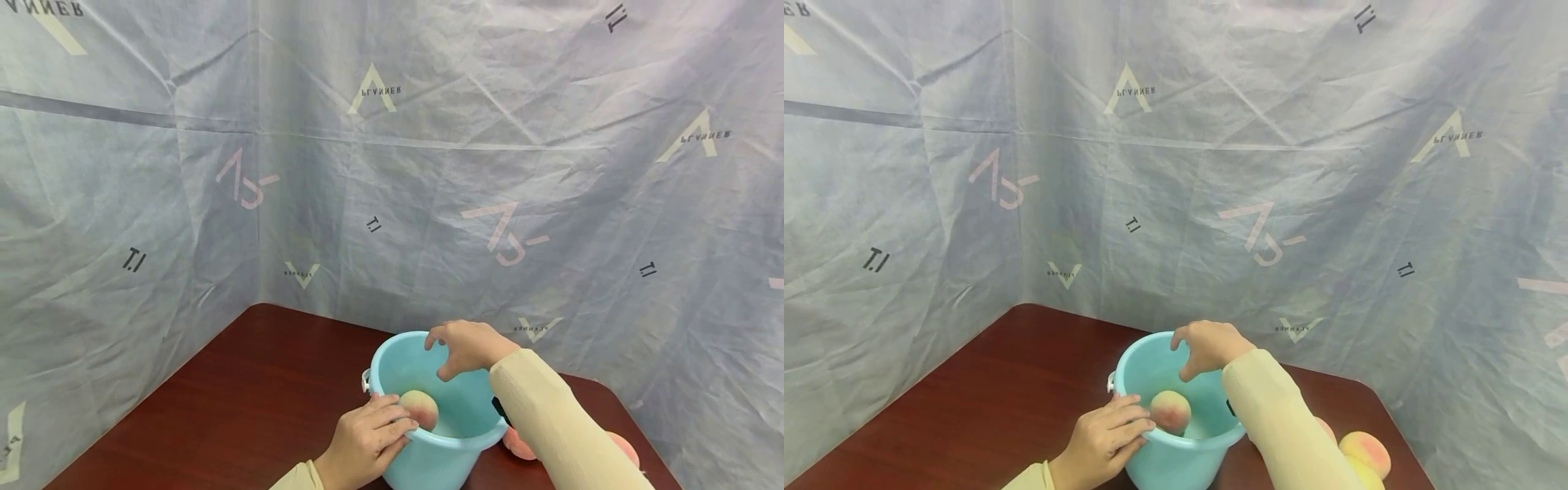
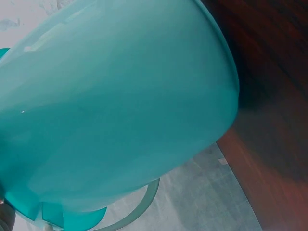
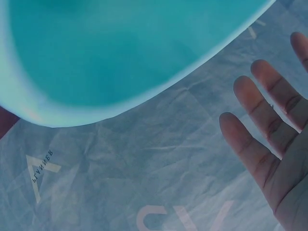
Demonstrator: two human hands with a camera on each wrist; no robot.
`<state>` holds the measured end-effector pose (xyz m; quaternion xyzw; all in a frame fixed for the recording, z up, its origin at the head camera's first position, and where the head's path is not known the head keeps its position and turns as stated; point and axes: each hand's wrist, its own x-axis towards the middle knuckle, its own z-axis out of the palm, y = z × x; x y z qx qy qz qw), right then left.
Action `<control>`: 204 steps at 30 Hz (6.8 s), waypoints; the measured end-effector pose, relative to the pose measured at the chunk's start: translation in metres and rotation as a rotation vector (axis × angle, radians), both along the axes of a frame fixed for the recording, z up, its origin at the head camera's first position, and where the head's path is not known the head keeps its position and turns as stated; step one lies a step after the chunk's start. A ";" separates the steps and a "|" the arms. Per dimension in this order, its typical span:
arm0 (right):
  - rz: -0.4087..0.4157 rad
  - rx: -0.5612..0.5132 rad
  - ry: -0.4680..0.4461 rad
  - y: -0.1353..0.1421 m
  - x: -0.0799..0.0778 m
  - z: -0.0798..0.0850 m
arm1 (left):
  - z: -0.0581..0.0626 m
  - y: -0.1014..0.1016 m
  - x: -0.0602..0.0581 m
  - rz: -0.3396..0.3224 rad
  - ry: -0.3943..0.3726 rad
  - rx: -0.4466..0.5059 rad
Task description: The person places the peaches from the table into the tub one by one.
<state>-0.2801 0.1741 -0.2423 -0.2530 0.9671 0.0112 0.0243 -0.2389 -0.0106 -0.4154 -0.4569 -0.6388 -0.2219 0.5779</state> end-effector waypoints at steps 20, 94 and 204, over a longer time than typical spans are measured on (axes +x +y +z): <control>-0.020 -0.006 0.004 0.016 -0.003 -0.006 | 0.000 0.001 0.000 0.008 -0.007 -0.004; -0.232 -0.111 0.024 0.139 0.008 -0.049 | 0.002 -0.001 0.002 0.096 0.097 -0.031; -0.428 -0.342 0.074 0.145 0.000 -0.206 | 0.007 0.013 -0.011 0.108 0.062 0.016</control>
